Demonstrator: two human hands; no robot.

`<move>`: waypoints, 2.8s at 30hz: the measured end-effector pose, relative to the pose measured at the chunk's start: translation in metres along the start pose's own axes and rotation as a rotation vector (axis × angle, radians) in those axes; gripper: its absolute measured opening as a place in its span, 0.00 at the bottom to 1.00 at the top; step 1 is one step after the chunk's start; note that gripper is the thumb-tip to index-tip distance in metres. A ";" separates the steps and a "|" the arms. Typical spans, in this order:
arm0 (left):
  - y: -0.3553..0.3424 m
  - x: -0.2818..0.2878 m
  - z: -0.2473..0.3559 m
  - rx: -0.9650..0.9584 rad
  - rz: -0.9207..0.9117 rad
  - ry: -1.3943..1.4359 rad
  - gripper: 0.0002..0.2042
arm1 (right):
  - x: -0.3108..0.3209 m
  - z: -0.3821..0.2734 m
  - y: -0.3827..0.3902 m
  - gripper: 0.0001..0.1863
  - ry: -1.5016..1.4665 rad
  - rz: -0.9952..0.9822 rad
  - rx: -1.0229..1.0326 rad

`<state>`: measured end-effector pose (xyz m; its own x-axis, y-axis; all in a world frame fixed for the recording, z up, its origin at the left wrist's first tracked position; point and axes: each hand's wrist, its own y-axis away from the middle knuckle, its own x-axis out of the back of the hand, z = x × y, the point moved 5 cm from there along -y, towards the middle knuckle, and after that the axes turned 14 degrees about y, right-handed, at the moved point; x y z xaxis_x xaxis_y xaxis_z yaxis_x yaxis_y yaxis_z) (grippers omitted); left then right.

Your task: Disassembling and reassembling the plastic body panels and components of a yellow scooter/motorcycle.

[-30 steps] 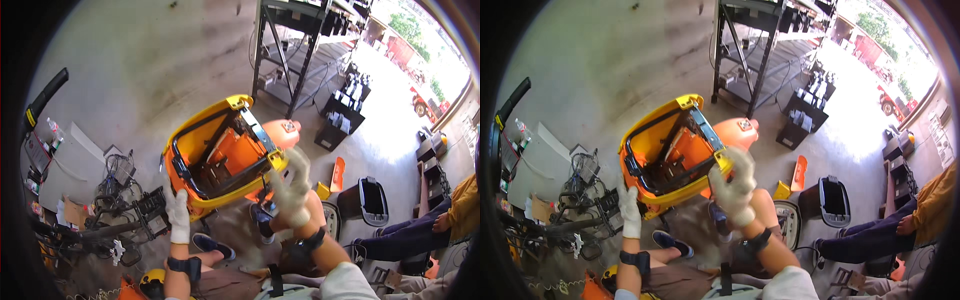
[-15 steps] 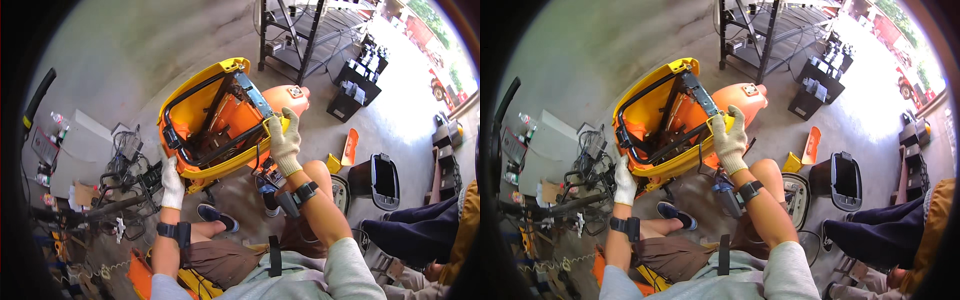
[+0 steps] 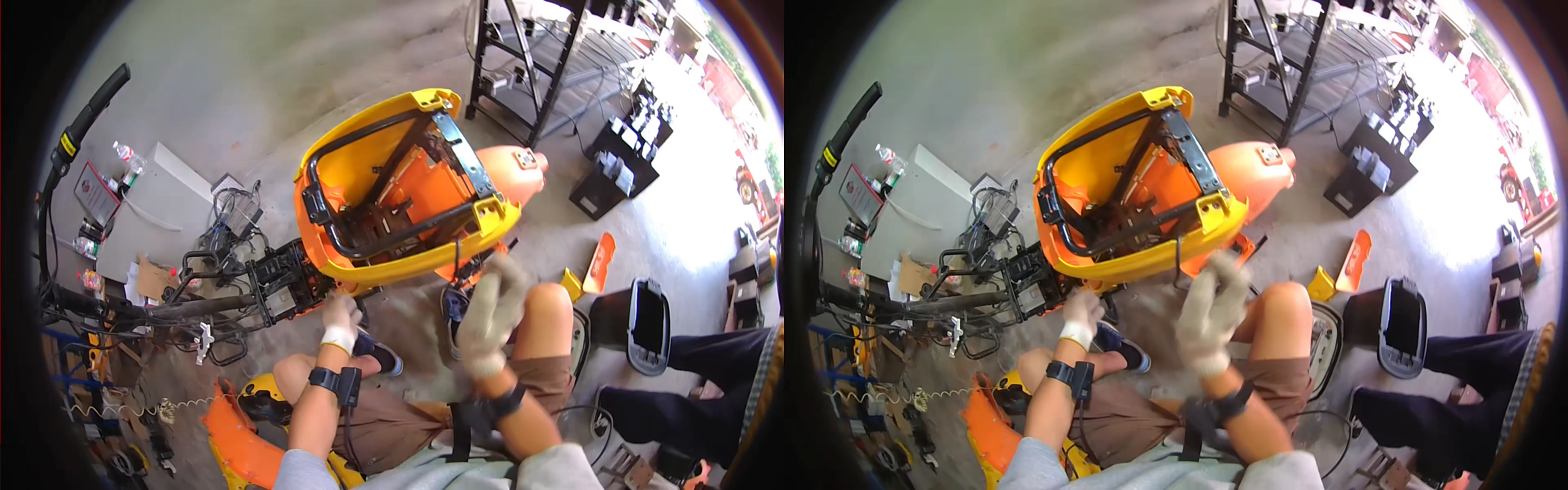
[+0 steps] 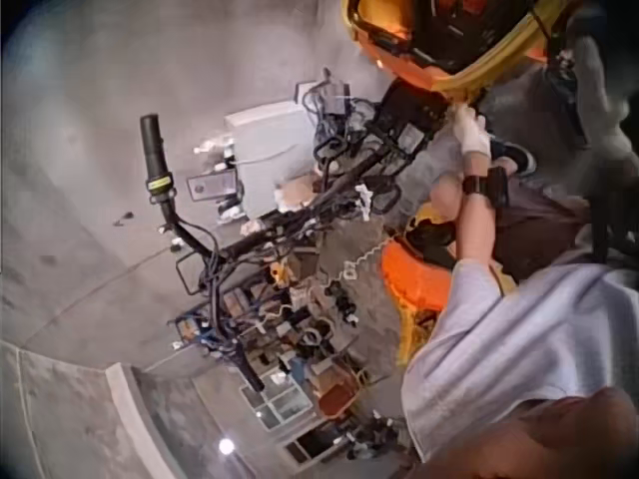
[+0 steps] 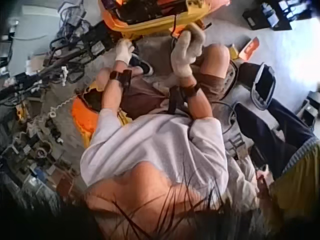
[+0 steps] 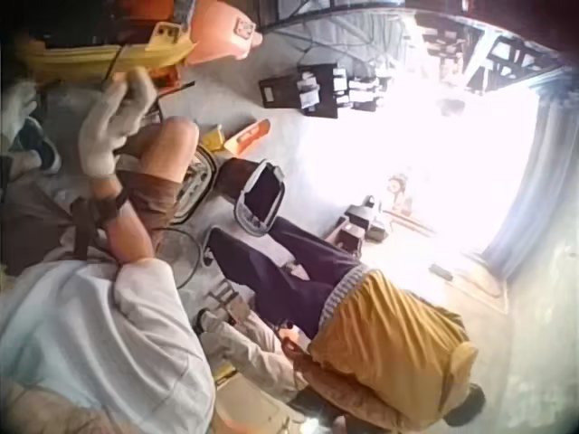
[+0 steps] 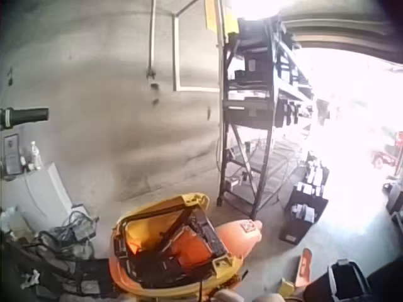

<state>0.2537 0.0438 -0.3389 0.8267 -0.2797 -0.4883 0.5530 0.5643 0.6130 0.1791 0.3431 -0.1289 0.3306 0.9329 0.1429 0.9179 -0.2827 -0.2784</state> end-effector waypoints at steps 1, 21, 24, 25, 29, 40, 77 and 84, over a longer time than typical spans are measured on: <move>-0.003 0.008 -0.013 0.079 0.035 -0.008 0.08 | -0.013 0.000 0.026 0.09 0.043 -0.227 0.103; -0.042 0.028 -0.055 -0.125 0.000 -0.891 0.31 | -0.002 -0.228 -0.048 0.21 -0.102 -0.374 1.065; -0.015 0.022 -0.039 -0.036 0.141 -0.896 0.38 | -0.009 -0.225 -0.040 0.19 0.002 -0.442 1.119; -0.011 0.020 -0.039 0.021 0.134 -0.800 0.38 | -0.006 -0.224 -0.035 0.18 0.017 -0.457 1.136; -0.004 0.017 -0.032 -0.169 0.017 -1.126 0.30 | 0.012 -0.225 -0.022 0.16 0.090 -0.537 1.113; -0.045 0.034 -0.057 -0.572 0.030 -1.242 0.30 | -0.017 -0.116 0.015 0.10 0.102 -0.493 0.226; -0.051 0.093 -0.027 -0.185 -0.318 -1.475 0.24 | -0.164 0.301 0.058 0.17 -0.761 -0.146 -0.980; -0.046 0.075 -0.001 -0.232 -0.358 -1.504 0.24 | -0.177 0.306 0.055 0.17 -0.814 -0.146 -0.925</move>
<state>0.2899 -0.0019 -0.4040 0.0797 -0.8311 0.5504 0.8258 0.3643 0.4305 0.1038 0.2307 -0.4598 0.2835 0.7425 -0.6069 0.8539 0.0925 0.5121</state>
